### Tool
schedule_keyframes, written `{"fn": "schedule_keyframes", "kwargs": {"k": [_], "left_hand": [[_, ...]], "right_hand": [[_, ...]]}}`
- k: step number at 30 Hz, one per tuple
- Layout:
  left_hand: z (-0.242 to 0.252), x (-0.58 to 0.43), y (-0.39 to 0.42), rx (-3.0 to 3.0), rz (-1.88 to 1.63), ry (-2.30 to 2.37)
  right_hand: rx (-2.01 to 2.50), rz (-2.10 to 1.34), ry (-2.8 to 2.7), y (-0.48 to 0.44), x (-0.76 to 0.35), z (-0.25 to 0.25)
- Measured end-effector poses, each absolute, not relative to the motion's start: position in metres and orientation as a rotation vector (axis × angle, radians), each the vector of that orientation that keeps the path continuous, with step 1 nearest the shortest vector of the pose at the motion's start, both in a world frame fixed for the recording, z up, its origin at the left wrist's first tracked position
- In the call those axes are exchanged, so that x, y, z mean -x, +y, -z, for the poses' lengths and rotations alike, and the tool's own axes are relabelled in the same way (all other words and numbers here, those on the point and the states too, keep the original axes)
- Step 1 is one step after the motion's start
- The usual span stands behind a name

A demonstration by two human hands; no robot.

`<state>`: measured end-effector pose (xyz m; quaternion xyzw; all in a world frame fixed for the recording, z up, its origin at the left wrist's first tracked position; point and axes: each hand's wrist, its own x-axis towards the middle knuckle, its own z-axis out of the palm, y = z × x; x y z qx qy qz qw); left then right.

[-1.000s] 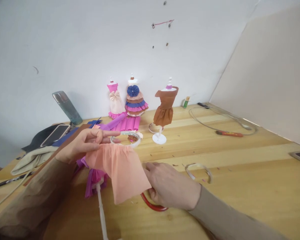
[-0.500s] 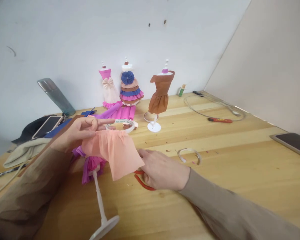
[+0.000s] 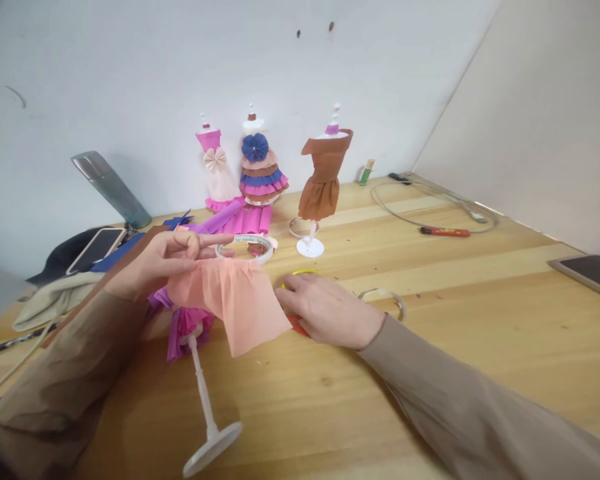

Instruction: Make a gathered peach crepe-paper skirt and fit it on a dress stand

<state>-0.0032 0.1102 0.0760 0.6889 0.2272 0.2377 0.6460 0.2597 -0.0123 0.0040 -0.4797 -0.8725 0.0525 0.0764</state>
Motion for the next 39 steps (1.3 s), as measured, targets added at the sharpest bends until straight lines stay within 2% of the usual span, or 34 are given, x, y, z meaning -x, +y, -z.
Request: {"fn": "schedule_keyframes", "kwargs": {"k": [6, 13, 24, 32, 39], "left_hand": [[-0.074, 0.001, 0.110, -1.574, -0.553, 0.496], [-0.068, -0.001, 0.112, -1.564, -0.568, 0.405], [-0.054, -0.013, 0.111, -1.350, -0.742, 0.421], [-0.052, -0.023, 0.106, -1.115, -0.929, 0.493], [-0.050, -0.027, 0.103, -1.004, -0.942, 0.545]], "right_hand": [[1.548, -0.209, -2.566, -0.010, -0.264, -0.004], [1.310, -0.441, -2.605, -0.013, -0.255, -0.005], [1.475, -0.258, -2.552, -0.013, -0.258, 0.002], [1.365, -0.375, -2.563, -0.011, -0.258, 0.005], [1.347, -0.508, -2.573, -0.011, -0.255, 0.001]]}}
